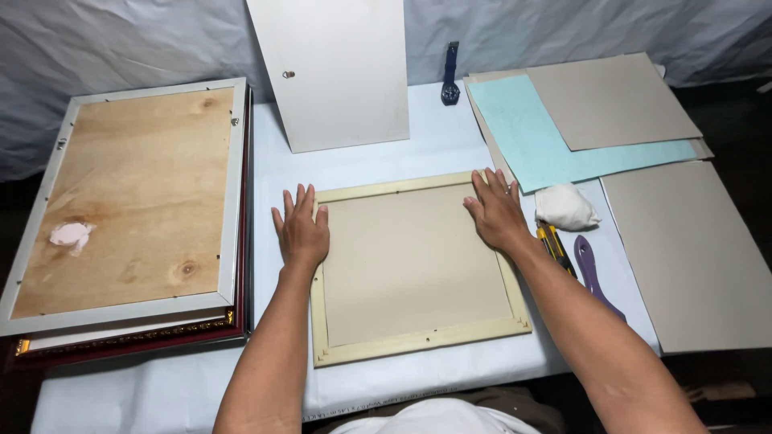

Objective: The person uses a utility knife to scrape the edges of a wooden frame, then removes a backing board. They brush the frame with a paintbrush and wipe it with a white cloth. The person repeats the brushing and wiping steps on the frame.

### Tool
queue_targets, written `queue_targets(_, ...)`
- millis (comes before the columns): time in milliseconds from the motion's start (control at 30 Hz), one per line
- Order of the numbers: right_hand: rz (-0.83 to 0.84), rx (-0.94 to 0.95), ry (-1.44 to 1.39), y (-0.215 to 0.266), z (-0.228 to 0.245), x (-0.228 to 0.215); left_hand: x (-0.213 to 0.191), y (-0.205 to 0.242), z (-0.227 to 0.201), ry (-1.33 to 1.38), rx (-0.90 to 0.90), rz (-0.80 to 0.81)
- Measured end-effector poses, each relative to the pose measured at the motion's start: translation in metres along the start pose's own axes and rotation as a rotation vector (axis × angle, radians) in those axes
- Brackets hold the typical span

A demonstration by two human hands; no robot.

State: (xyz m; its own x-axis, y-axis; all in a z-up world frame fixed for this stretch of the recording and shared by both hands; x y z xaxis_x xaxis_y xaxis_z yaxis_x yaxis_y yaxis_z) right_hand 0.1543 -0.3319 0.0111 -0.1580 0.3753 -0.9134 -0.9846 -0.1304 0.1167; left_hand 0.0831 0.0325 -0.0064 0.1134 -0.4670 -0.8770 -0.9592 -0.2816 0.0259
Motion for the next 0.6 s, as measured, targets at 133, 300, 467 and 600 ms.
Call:
queue_targets(133,-0.359,-0.193,-0.143,0.039,-0.023,-0.038,-0.012,0.016,0.006,0.203,0.031,-0.071)
queue_targets(300,-0.563,0.060,-0.074,0.105,-0.158,-0.073,-0.013,0.076,0.010,0.165,0.094,-0.072)
queue_targets(467,-0.007,0.716,0.004,0.154,-0.145,-0.078,-0.008,0.092,0.006,0.013,0.181,-0.163)
queue_targets(600,-0.060,0.676,-0.114,0.150,-0.149,-0.066,-0.010,0.090,0.007,0.012,0.183,-0.207)
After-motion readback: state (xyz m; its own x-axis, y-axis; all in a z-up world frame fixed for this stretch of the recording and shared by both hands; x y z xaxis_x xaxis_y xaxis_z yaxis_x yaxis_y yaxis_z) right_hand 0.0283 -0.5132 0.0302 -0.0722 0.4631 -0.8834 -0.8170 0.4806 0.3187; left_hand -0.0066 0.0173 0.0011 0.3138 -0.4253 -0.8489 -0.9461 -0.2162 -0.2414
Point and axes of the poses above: each hand's wrist, its own y-axis away from the middle knuckle, its own x-axis out of the palm, z = x × y, the point moved 9 cm from there along -y, towards the middle knuckle, and after that the axes turned 5 degrees about x, right-handed, at the moved point
